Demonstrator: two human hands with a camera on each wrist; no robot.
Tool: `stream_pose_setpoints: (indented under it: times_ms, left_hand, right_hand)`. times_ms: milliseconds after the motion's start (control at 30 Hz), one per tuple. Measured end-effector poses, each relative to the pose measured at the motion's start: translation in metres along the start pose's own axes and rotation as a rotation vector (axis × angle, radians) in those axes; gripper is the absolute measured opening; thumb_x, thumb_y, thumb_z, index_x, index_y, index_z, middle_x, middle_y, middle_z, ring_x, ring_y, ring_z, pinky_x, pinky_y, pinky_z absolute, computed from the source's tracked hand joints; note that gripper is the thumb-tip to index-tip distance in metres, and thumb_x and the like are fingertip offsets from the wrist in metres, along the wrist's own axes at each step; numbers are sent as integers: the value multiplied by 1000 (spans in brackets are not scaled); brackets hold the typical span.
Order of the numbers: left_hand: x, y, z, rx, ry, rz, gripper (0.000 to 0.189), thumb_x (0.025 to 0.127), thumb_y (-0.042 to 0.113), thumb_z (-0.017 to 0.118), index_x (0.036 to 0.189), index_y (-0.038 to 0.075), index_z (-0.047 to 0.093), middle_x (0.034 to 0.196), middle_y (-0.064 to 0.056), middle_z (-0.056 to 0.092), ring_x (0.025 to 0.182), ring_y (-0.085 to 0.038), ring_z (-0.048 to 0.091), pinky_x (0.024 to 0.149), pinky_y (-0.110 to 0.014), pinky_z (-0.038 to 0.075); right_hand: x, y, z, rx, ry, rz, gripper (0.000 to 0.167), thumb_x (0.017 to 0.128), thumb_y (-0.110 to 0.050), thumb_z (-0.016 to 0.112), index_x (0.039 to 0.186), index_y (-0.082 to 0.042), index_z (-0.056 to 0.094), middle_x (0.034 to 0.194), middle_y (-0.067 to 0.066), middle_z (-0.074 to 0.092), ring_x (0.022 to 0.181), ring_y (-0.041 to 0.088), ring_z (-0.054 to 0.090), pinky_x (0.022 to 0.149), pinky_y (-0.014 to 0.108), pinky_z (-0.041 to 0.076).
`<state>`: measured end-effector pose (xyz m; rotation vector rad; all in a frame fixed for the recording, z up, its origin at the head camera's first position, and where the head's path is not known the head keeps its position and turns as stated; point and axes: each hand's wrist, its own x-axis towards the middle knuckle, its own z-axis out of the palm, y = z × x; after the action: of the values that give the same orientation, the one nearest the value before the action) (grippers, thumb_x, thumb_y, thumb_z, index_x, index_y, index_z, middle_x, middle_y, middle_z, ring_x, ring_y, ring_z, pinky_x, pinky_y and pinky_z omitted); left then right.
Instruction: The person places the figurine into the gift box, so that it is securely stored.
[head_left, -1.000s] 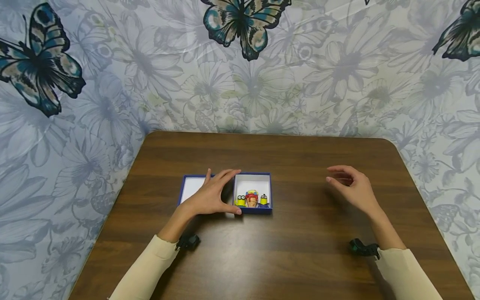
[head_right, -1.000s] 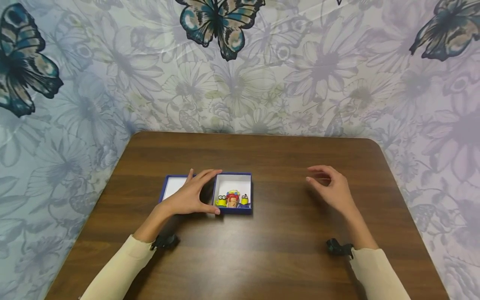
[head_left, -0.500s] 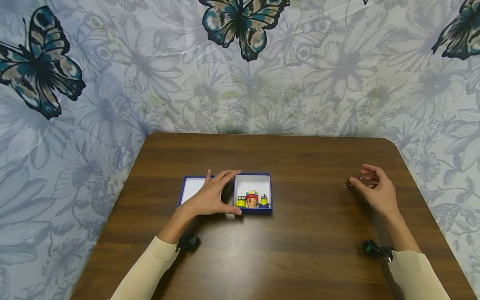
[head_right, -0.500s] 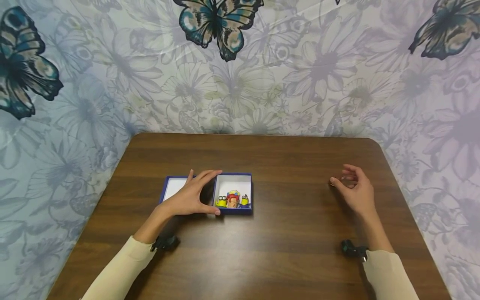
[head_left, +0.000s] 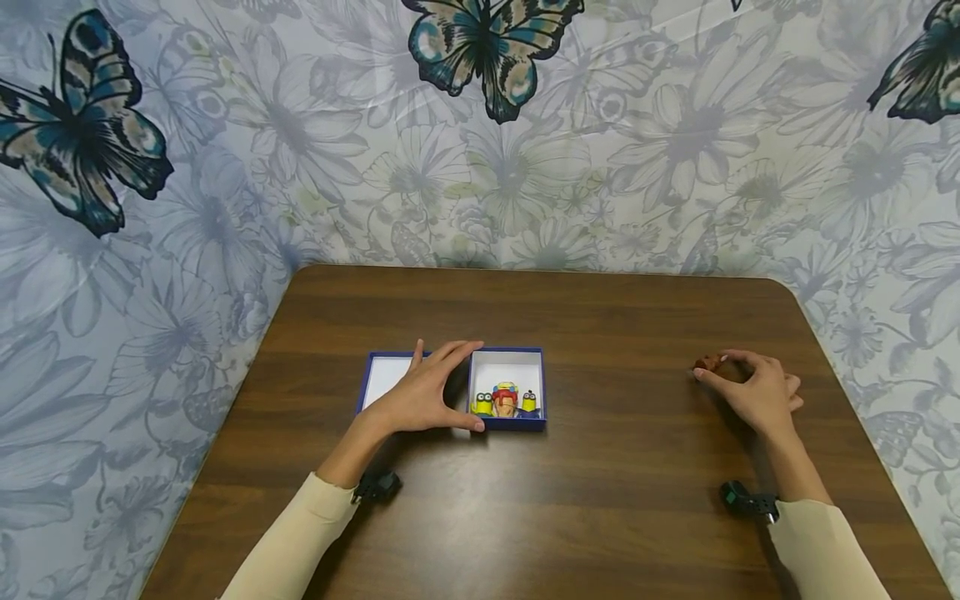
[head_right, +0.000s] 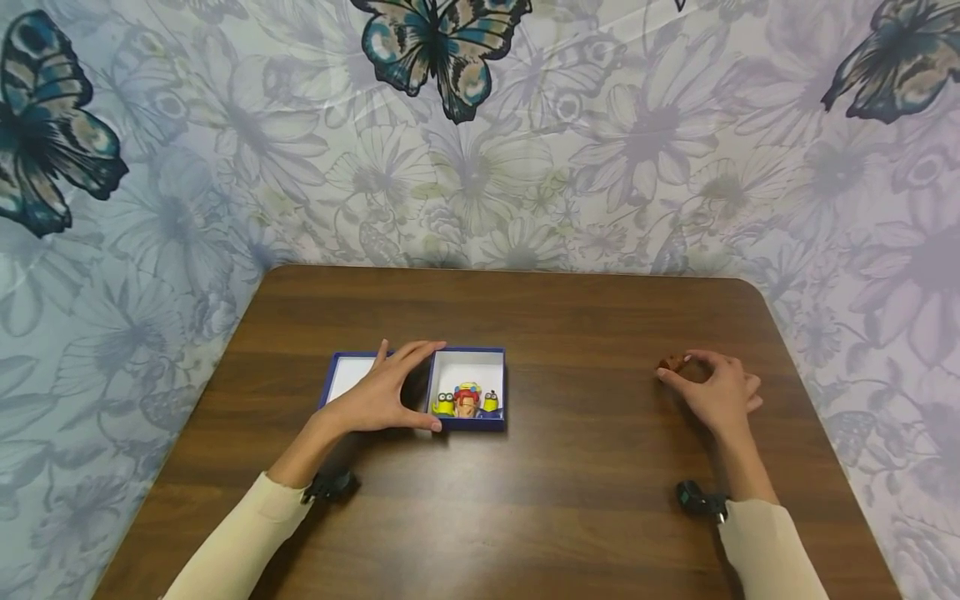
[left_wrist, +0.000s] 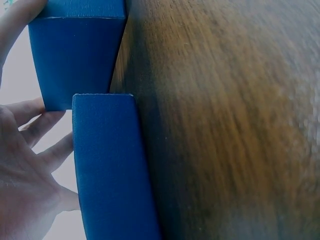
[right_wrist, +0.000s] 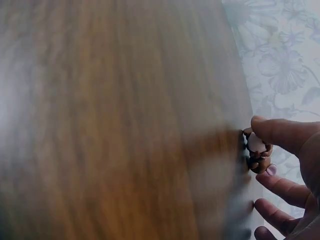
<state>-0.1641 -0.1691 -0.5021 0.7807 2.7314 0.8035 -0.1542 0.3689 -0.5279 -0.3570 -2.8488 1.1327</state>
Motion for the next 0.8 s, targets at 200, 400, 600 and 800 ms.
stream_pose_setpoints:
  times_ms: [200,400,600,800]
  left_hand:
    - [-1,0,0,-8,4,6,125,73,71,91,172,35,24,174,-2,37,159,-30,44,127,-83,-3]
    - [-1,0,-1,-3,11,15,125,73,70,91,172,35,25,173,-3,38,159,-31,45,126,-84,-3]
    - [-1,1,-1,4,12,10,124,73,71,91,172,38,23,174,-2,37,159,-30,45,126,-84,-2]
    - [-1,2,-1,5,11,2,125,72,71,91,172,35,25,172,-3,38,158,-30,46,127,-84,-2]
  right_hand:
    - [-1,-4,2,19,11,-10,67,95,-45,82,139,3,66,157,37,44,142,71,17,95,94,3]
    - [0,-6,-1,18,-5,30,70,96,-46,80,142,3,63,158,39,44,144,72,20,101,93,3]
    - [1,-7,-5,1,16,32,64,97,-40,79,140,3,60,148,36,58,139,63,46,108,86,16]
    - [1,-6,-6,43,54,16,56,98,-26,77,141,5,59,143,38,62,137,57,51,107,84,15]
